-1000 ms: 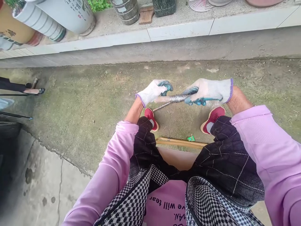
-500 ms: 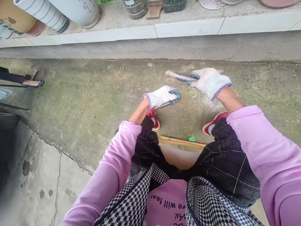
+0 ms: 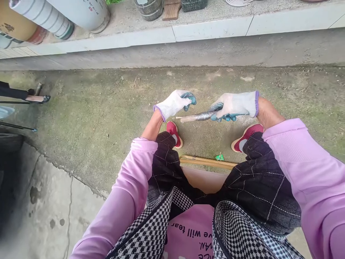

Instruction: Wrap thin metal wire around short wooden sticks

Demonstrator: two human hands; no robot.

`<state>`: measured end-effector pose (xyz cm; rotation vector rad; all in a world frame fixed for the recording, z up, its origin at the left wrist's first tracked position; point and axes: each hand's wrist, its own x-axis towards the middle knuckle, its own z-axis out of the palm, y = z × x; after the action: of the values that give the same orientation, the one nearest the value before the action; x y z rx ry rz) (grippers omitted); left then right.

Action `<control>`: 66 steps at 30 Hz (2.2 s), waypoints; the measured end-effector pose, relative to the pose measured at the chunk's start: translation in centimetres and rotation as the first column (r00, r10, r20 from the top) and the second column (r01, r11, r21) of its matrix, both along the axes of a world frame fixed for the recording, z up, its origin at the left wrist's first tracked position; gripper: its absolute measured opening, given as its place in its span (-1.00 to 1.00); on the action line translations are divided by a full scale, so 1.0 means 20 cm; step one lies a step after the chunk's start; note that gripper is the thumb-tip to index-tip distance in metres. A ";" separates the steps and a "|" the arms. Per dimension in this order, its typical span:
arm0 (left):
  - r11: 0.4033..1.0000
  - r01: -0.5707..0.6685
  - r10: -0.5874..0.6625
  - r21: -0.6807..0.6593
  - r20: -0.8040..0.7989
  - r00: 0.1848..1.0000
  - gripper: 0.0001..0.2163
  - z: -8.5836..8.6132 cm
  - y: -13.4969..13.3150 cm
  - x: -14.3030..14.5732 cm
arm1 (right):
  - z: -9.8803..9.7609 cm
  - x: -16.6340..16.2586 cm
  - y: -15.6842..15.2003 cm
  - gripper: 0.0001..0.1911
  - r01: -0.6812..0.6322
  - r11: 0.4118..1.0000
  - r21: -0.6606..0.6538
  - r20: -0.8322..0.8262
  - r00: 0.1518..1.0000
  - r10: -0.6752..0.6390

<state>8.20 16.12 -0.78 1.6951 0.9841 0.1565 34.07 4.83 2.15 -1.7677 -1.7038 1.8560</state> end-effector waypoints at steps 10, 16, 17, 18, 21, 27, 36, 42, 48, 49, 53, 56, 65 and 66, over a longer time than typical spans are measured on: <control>0.990 0.077 -0.072 -0.122 0.045 0.996 -0.80 0.02 -0.06 0.08 | 0.12 -0.05 -0.02 -0.66 0.583 0.809 0.075 -0.285 0.790 -0.543; 0.990 0.104 -0.105 -0.095 0.000 0.995 -0.77 -0.08 -0.06 0.05 | 0.08 -0.11 0.07 -0.71 0.791 0.584 0.182 -0.281 0.611 -0.740; 0.991 0.114 -0.116 -0.077 -0.027 0.993 -0.76 -0.09 -0.06 0.04 | 0.06 -0.11 0.09 -0.72 0.807 0.556 0.198 -0.282 0.590 -0.756; 0.990 0.129 -0.132 -0.062 -0.050 0.990 -0.75 -0.09 -0.06 0.04 | 0.05 -0.10 0.10 -0.74 0.816 0.537 0.214 -0.278 0.578 -0.767; 0.983 0.179 -0.182 -0.051 -0.079 0.980 -0.73 -0.06 -0.09 0.02 | 0.00 -0.07 0.14 -0.84 0.779 0.566 0.270 -0.194 0.620 -0.760; 0.984 0.174 -0.171 0.030 -0.075 0.982 -0.75 -0.01 -0.06 0.00 | -0.10 -0.02 0.21 -0.85 0.156 0.896 0.415 0.507 0.778 -0.370; 0.996 0.060 -0.059 0.068 -0.020 0.998 -0.81 -0.03 0.01 -0.06 | -0.25 0.00 0.18 -0.79 -0.082 0.969 0.233 0.481 0.876 -0.041; 1.000 0.001 -0.001 0.020 -0.003 1.000 -0.93 0.00 0.01 -0.02 | -0.12 -0.03 0.07 -0.63 -0.107 0.994 0.021 0.243 0.965 0.099; 1.000 -0.012 0.012 0.000 0.001 1.000 -0.94 0.00 0.02 0.00 | -0.02 -0.01 0.01 -0.49 -0.055 0.998 0.025 -0.029 0.998 0.056; 1.000 -0.007 0.007 0.004 -0.006 1.000 -0.93 -0.01 0.02 0.00 | -0.02 -0.01 0.01 -0.47 -0.035 0.998 0.043 -0.046 0.998 0.037; 1.000 0.018 -0.018 0.008 -0.007 1.000 -0.88 -0.04 0.04 -0.01 | -0.02 0.00 0.01 -0.45 0.058 0.994 0.095 -0.075 0.996 -0.051; 0.998 0.026 -0.025 -0.060 0.031 0.999 -0.82 -0.05 0.03 -0.01 | 0.01 -0.01 0.00 -0.49 0.127 0.987 0.095 -0.129 0.985 -0.115; 0.986 0.076 -0.079 -0.151 -0.012 0.997 -0.74 -0.04 -0.05 0.05 | 0.09 -0.09 0.05 -0.76 0.603 0.779 0.173 -0.271 0.789 -0.551; 0.984 0.088 -0.089 -0.155 -0.001 0.996 -0.74 -0.04 -0.06 0.05 | 0.09 -0.11 0.06 -0.80 0.615 0.759 0.213 -0.206 0.788 -0.581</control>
<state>9.28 14.91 -1.57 1.5940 0.9015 0.0136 31.96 6.10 3.97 -1.7503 -1.0796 1.3446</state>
